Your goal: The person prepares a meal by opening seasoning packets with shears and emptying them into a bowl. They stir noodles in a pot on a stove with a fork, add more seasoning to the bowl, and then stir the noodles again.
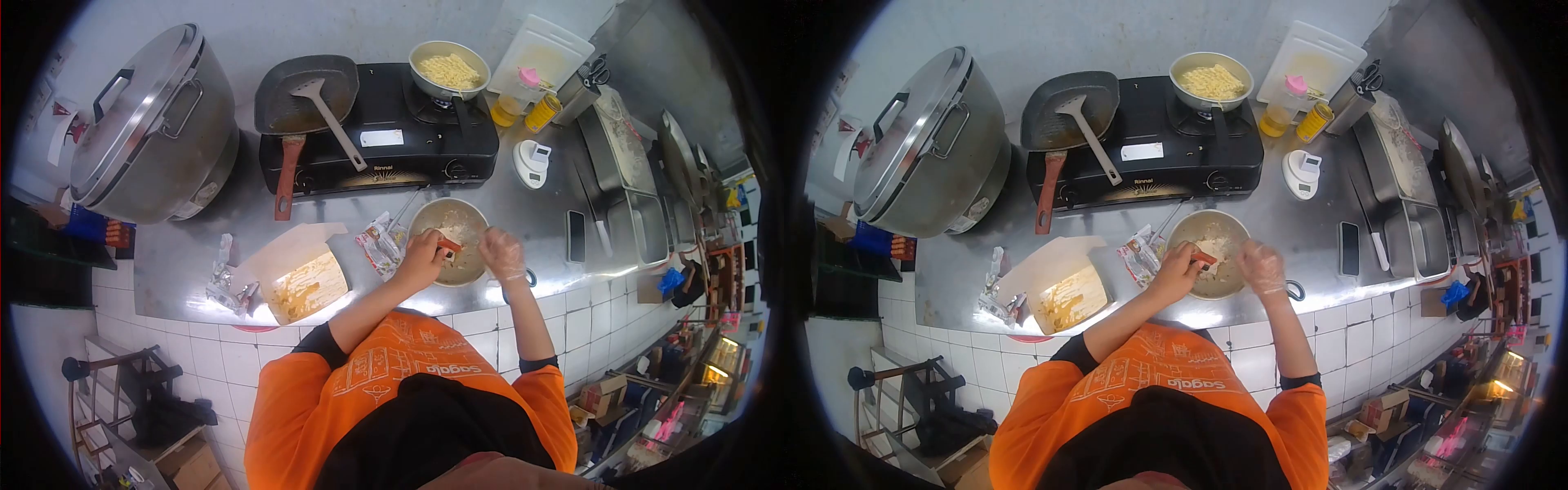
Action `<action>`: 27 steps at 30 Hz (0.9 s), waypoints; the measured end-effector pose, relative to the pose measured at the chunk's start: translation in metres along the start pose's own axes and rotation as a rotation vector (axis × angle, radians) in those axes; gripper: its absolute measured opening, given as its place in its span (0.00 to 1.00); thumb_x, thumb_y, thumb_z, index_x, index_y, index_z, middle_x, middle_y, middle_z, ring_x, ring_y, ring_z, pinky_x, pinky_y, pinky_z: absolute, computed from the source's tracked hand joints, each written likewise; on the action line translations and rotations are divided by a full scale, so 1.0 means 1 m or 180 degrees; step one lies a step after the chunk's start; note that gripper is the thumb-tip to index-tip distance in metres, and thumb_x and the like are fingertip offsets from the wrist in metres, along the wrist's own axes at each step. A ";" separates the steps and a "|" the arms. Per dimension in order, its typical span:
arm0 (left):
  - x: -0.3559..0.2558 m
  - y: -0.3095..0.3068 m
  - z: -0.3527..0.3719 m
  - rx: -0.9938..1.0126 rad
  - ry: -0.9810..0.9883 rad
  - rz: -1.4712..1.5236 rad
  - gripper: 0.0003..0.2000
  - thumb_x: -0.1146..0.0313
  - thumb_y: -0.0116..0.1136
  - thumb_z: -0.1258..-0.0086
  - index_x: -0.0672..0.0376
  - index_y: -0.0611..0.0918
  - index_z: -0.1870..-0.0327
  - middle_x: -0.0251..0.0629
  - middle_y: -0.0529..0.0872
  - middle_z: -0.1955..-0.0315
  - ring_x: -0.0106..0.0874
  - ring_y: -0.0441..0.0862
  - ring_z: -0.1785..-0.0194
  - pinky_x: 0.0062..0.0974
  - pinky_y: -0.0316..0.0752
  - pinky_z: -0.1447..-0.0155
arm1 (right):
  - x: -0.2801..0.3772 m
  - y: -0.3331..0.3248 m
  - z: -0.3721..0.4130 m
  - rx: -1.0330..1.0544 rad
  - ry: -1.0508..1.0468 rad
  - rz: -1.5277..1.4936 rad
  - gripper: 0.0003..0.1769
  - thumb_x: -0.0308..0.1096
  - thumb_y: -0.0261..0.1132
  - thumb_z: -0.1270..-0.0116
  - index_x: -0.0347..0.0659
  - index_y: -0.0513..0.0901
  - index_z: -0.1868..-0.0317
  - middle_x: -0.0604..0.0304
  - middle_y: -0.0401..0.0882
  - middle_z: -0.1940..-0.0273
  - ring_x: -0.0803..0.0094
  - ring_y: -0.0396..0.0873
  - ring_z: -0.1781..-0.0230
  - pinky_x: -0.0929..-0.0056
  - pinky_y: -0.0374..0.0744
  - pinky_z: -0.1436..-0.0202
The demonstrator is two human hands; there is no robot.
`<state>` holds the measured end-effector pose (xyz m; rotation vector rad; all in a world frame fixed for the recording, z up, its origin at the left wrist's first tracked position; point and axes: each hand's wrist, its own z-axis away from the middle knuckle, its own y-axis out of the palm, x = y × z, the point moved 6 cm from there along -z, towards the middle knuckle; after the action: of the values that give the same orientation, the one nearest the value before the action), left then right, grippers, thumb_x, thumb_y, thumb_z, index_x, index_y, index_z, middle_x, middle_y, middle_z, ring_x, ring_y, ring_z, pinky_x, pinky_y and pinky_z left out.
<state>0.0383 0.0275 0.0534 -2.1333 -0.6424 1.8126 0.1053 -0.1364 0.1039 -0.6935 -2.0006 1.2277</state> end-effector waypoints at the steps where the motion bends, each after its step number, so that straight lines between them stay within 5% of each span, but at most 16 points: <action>1: -0.003 -0.001 0.001 -0.0124 0.0202 -0.0212 0.09 0.74 0.53 0.36 0.65 0.73 0.56 0.51 0.77 0.61 0.49 0.74 0.55 0.42 0.67 0.50 | -0.013 -0.004 -0.004 -0.0085 0.0232 -0.0105 0.06 0.33 0.63 0.43 0.43 0.76 0.74 0.53 0.78 0.76 0.53 0.79 0.74 0.57 0.77 0.69; 5: -0.009 0.014 0.002 -0.0163 0.0147 -0.0124 0.06 0.76 0.52 0.39 0.63 0.73 0.61 0.50 0.75 0.61 0.49 0.73 0.54 0.45 0.63 0.49 | 0.000 -0.007 -0.027 -0.0076 0.0543 -0.0781 0.07 0.35 0.63 0.41 0.41 0.77 0.72 0.52 0.79 0.76 0.53 0.80 0.74 0.62 0.77 0.68; 9: -0.019 0.031 0.002 -0.0013 0.0473 -0.0736 0.14 0.76 0.55 0.47 0.61 0.76 0.57 0.47 0.75 0.59 0.46 0.72 0.53 0.42 0.64 0.47 | 0.034 0.048 -0.072 0.0559 0.0516 -0.2464 0.10 0.39 0.65 0.41 0.41 0.81 0.67 0.51 0.79 0.75 0.58 0.78 0.75 0.66 0.77 0.66; 11: -0.014 0.048 0.008 0.0518 0.0810 -0.1366 0.18 0.75 0.54 0.45 0.58 0.77 0.50 0.49 0.75 0.52 0.46 0.71 0.46 0.42 0.63 0.41 | 0.069 0.060 -0.097 0.1283 0.0281 -0.2249 0.13 0.43 0.64 0.40 0.41 0.83 0.66 0.49 0.82 0.71 0.55 0.80 0.71 0.63 0.77 0.63; 13: -0.005 0.055 0.010 0.0409 0.0924 -0.1358 0.19 0.74 0.54 0.44 0.57 0.77 0.48 0.50 0.74 0.48 0.45 0.70 0.43 0.41 0.61 0.37 | 0.097 0.099 -0.111 0.1883 0.0065 -0.0738 0.17 0.44 0.64 0.42 0.37 0.85 0.67 0.47 0.83 0.70 0.60 0.83 0.68 0.65 0.79 0.60; 15: -0.012 0.051 0.010 0.0278 0.1047 -0.1346 0.20 0.74 0.54 0.43 0.56 0.77 0.46 0.51 0.72 0.45 0.44 0.69 0.39 0.41 0.59 0.34 | 0.113 0.135 -0.105 0.2209 0.0037 -0.0312 0.18 0.45 0.63 0.42 0.36 0.85 0.65 0.44 0.83 0.67 0.54 0.83 0.65 0.63 0.79 0.57; 17: -0.016 0.040 0.007 0.0540 0.0193 -0.0149 0.27 0.75 0.56 0.43 0.59 0.70 0.38 0.52 0.73 0.44 0.48 0.63 0.33 0.43 0.57 0.30 | 0.127 0.137 -0.099 0.2533 0.0003 0.0129 0.20 0.46 0.62 0.42 0.35 0.85 0.64 0.41 0.83 0.64 0.49 0.82 0.61 0.61 0.79 0.54; 19: -0.012 0.039 0.008 0.0468 0.0044 0.0192 0.25 0.75 0.56 0.43 0.59 0.72 0.41 0.52 0.73 0.44 0.48 0.64 0.35 0.43 0.57 0.30 | 0.140 0.122 -0.088 0.3134 0.0181 0.0116 0.25 0.49 0.62 0.42 0.33 0.83 0.57 0.38 0.80 0.54 0.51 0.80 0.50 0.61 0.77 0.46; 27: -0.002 0.045 0.006 0.0083 0.0375 0.0247 0.17 0.75 0.55 0.43 0.60 0.78 0.50 0.52 0.76 0.48 0.44 0.70 0.40 0.40 0.57 0.30 | 0.158 0.126 -0.080 0.2991 -0.0274 0.0348 0.19 0.39 0.60 0.41 0.33 0.83 0.56 0.42 0.81 0.54 0.52 0.80 0.52 0.60 0.78 0.47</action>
<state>0.0393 -0.0132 0.0323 -2.2570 -0.5121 1.7078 0.0793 0.0745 0.0585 -0.2671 -1.2087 2.0463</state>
